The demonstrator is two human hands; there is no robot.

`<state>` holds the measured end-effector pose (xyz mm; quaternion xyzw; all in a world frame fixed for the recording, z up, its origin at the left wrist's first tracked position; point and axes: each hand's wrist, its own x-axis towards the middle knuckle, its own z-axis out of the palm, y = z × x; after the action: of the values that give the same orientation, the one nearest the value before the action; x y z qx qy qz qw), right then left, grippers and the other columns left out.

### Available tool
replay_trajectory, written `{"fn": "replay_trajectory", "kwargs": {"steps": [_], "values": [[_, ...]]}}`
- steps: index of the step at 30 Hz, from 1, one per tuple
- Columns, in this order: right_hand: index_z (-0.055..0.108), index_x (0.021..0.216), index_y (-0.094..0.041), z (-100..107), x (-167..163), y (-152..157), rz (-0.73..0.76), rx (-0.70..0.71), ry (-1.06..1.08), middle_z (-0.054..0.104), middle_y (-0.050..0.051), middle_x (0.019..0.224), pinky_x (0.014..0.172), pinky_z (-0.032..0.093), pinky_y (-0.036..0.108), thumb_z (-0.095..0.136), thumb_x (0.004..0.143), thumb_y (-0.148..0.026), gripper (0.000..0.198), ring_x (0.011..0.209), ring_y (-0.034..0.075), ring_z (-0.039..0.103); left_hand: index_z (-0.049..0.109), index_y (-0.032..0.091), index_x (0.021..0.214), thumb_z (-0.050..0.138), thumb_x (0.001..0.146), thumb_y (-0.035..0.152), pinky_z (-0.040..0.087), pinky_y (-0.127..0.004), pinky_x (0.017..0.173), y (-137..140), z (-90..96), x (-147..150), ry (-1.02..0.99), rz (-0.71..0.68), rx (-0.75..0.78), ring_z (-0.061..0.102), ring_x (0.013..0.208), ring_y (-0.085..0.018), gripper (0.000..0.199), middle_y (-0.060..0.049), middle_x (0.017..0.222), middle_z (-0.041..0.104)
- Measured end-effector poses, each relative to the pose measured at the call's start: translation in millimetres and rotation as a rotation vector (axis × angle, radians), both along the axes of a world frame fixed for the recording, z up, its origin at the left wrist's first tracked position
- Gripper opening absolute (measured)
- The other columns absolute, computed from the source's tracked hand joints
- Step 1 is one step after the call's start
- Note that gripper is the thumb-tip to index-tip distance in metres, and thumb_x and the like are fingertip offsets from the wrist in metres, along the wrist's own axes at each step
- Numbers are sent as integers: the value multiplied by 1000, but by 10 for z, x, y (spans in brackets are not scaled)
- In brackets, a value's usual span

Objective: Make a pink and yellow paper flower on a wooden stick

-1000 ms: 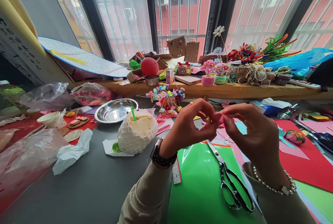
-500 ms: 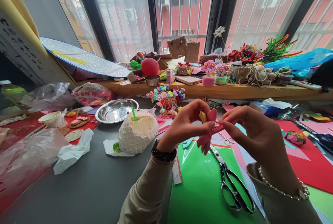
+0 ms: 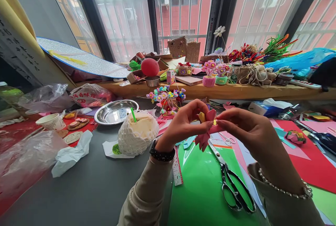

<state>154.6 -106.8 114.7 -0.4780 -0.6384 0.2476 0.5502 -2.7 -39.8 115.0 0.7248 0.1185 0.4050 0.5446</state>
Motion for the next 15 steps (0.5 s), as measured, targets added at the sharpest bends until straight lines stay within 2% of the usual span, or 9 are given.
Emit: {"fn": "replay_trajectory", "kwargs": {"steps": [6, 15], "values": [[60, 77, -21, -26, 1, 35, 55, -86, 108, 64, 1, 74, 54, 50, 21, 66, 66, -33, 18, 67, 14, 63, 46, 15, 77, 65, 66, 27, 42, -19, 56, 18, -2, -14, 36, -7, 29, 50, 58, -6, 25, 1, 71, 50], [58, 76, -20, -39, 27, 62, 141, -107, 110, 60, -1, 75, 58, 49, 19, 66, 66, -31, 17, 67, 11, 58, 49, 13, 76, 63, 67, 18, 40, -18, 60, -3, 18, -26, 46, -51, 7, 49, 64, -6, 17, 1, 75, 50]]}}
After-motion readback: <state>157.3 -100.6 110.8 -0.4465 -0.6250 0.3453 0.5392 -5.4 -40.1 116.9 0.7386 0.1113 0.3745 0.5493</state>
